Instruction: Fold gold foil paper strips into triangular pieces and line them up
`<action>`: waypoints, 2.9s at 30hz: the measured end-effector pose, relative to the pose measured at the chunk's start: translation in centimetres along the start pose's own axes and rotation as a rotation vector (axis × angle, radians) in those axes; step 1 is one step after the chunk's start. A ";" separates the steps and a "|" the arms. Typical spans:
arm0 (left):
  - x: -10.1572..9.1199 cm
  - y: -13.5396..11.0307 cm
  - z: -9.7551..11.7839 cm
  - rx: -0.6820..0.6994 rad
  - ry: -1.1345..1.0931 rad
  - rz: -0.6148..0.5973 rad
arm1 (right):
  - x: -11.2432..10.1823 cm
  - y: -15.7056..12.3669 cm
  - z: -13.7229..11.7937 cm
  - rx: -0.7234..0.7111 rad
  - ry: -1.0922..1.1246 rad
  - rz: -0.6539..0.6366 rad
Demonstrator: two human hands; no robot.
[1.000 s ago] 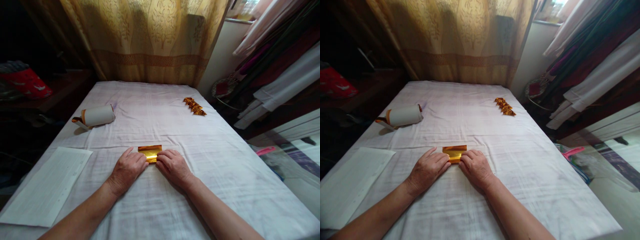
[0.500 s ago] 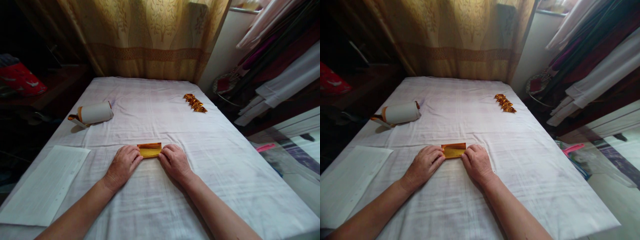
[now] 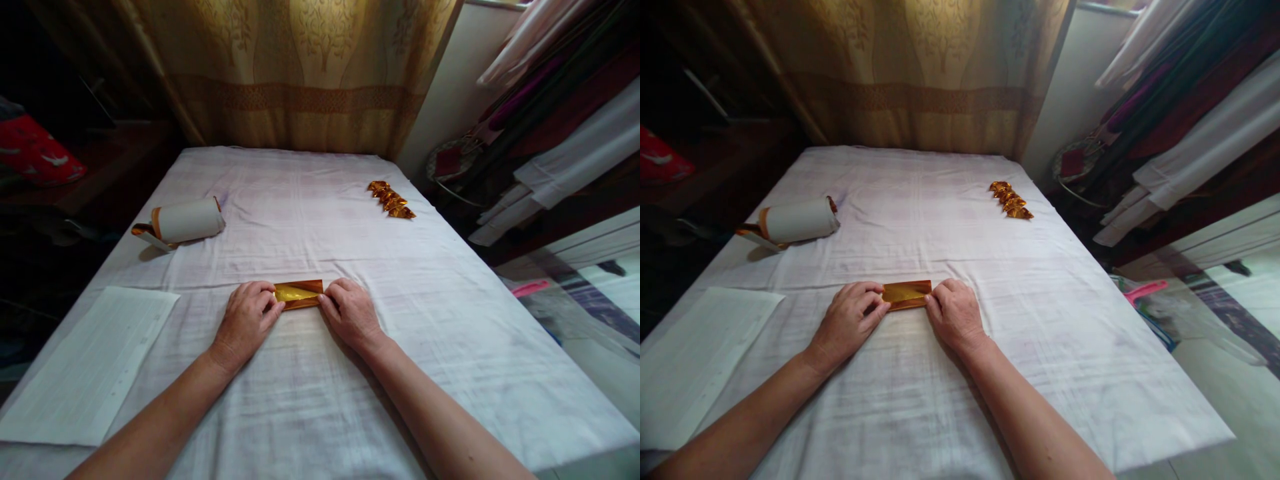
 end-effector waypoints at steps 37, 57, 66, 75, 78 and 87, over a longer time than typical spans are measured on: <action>0.2 0.5 0.0 -0.049 0.093 -0.055 | 0.4 -0.1 -0.4 0.050 -0.110 0.045; 0.1 0.3 0.2 -0.040 0.135 -0.034 | 0.6 -0.2 -1.0 0.039 -0.137 -0.003; -0.9 -0.2 0.7 0.064 0.179 0.016 | 0.6 -0.3 -1.7 0.093 -0.185 0.025; 0.6 -1.9 5.4 0.357 0.145 -0.066 | 0.4 -0.4 -1.6 0.101 -0.146 0.035; 1.3 -2.0 5.3 0.359 0.160 -0.078 | 0.4 -0.3 -1.6 0.106 -0.141 0.030; 1.4 -2.1 5.3 0.359 0.232 -0.077 | 0.4 -0.3 -1.6 0.121 -0.139 0.009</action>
Point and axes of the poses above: each hand's wrist, its own y-axis towards the middle knuckle, its own x-axis out of the palm, z = x × y, the point moved 5 cm from there along y, towards the middle knuckle, and after that the axes turned 8 degrees about x, right-handed, at the moved point
